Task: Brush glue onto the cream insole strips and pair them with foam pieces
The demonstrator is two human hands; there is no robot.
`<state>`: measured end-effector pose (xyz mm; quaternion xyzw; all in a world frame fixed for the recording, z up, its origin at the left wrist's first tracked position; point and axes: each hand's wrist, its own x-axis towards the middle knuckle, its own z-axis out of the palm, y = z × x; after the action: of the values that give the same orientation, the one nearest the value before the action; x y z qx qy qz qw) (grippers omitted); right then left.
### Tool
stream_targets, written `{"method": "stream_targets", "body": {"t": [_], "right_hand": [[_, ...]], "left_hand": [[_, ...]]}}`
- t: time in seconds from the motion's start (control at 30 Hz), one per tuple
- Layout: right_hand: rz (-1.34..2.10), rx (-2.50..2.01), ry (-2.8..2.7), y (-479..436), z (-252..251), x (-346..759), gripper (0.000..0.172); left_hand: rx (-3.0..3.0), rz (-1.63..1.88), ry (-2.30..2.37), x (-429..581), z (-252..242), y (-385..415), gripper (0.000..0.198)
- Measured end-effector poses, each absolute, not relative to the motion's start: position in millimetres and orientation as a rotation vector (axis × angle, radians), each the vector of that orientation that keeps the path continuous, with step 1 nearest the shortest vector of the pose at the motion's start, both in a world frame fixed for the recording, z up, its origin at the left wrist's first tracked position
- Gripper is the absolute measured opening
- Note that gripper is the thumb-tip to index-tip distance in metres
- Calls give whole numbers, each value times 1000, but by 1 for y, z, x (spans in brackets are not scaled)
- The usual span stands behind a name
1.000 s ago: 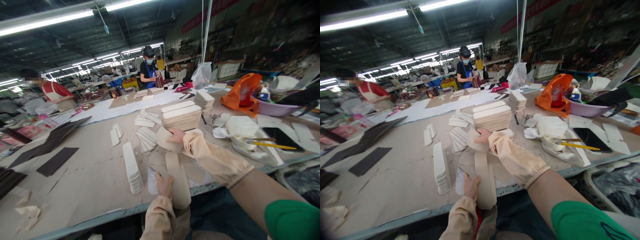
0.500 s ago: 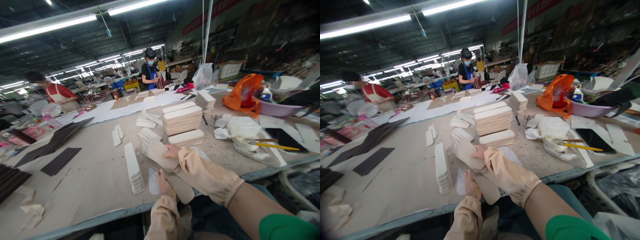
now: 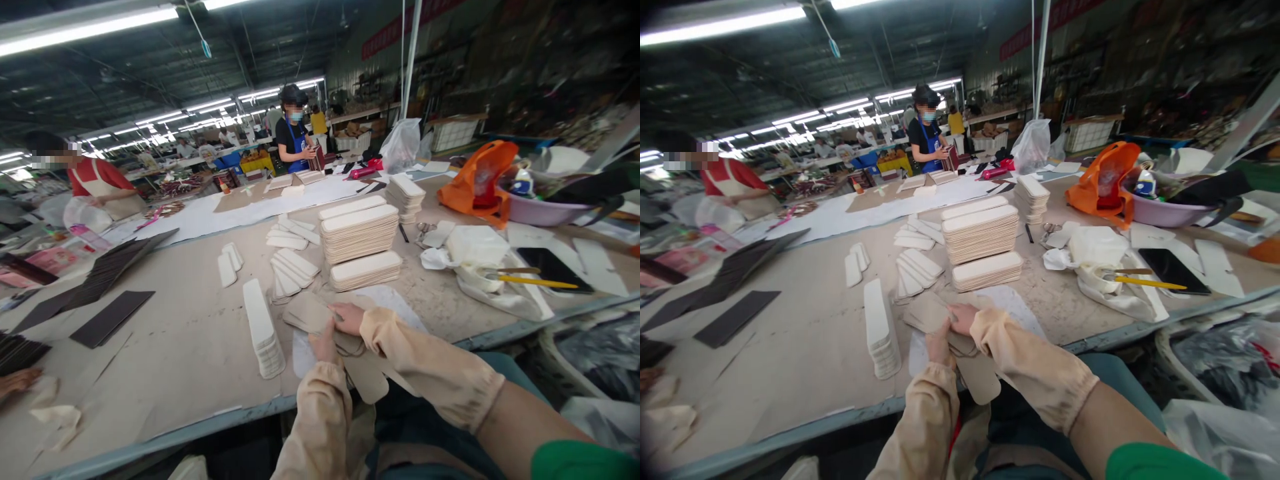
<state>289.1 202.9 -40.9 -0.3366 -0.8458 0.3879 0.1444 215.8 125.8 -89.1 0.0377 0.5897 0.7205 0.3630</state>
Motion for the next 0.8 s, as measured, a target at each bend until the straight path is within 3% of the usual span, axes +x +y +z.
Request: {"method": "stream_targets", "body": {"t": [0.23,0.3,0.37,0.47,0.53,0.8], "right_hand": [[1365,-1030,-2380,197,-59,351,95],[1338,-1087,-2375,189,-64,374,101],[1292,-1149,-2378,179,-66,394,89],[1398,-1230,-2264,168,-62,420,53],[1496,-1239,-2123,166,-56,436,40],[1162,-1606,-2034,173,-57,440,40]], "left_hand": [[10,1843,1694,212,-100,133,62],[23,1850,1700,211,-102,133,60],[35,1851,1678,210,-103,132,57],[36,1835,1652,208,-104,131,56],[41,1818,1650,207,-104,129,57],[111,1813,1611,207,-104,129,62]]}}
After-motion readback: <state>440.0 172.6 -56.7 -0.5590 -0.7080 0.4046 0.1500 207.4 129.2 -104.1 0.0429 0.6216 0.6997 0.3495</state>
